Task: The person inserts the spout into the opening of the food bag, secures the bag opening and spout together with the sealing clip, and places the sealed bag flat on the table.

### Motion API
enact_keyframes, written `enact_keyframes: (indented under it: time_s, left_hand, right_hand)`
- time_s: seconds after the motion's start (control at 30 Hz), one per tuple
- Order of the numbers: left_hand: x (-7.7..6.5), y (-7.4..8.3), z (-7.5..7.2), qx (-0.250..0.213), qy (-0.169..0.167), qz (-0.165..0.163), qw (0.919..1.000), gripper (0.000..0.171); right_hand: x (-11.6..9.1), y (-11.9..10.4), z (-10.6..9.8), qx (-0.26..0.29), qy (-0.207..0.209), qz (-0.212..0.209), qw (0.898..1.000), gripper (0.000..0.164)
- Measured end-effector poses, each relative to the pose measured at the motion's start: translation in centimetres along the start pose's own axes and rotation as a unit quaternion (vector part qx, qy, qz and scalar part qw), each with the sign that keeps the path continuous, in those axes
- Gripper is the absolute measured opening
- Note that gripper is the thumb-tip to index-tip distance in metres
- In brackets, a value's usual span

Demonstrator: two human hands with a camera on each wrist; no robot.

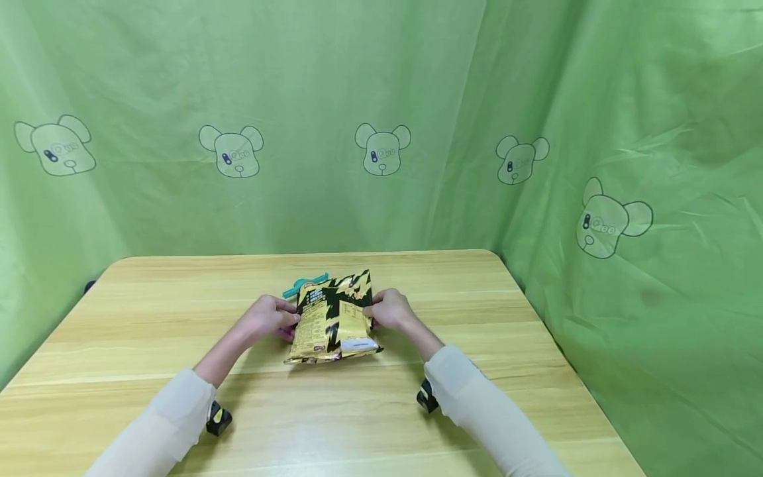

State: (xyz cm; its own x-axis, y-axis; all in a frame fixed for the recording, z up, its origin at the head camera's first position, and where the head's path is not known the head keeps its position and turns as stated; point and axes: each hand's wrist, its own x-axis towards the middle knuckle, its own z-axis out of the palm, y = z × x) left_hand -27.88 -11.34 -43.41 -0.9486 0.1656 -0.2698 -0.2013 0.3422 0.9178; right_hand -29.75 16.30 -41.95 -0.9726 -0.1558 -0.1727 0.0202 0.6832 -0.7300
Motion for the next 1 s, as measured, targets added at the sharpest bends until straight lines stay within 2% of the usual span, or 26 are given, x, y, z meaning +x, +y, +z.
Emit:
enact_keyframes:
  time_s: [0.23,0.77,0.9,1.0]
  left_hand:
    - [0.0,-0.1,-0.1,-0.002,-0.004,0.006,1.0000,0.048]
    - [-0.3,0.0,-0.2,0.015,0.007,0.013,0.9998,0.048]
    - [-0.5,0.2,-0.8,0.034,0.017,0.020,0.9991,0.041]
    - [-0.7,0.5,-1.7,0.051,0.038,0.025,0.9977,0.033]
  right_hand:
    - [-0.1,-0.1,0.1,-0.001,-0.016,0.000,1.000,0.045]
    - [0.1,-0.4,0.1,0.000,-0.006,0.000,1.000,0.045]
    - [0.0,-0.5,-0.2,-0.014,-0.009,0.001,1.000,0.049]
    - [-0.3,-0.6,-0.7,-0.026,0.002,0.005,1.000,0.051]
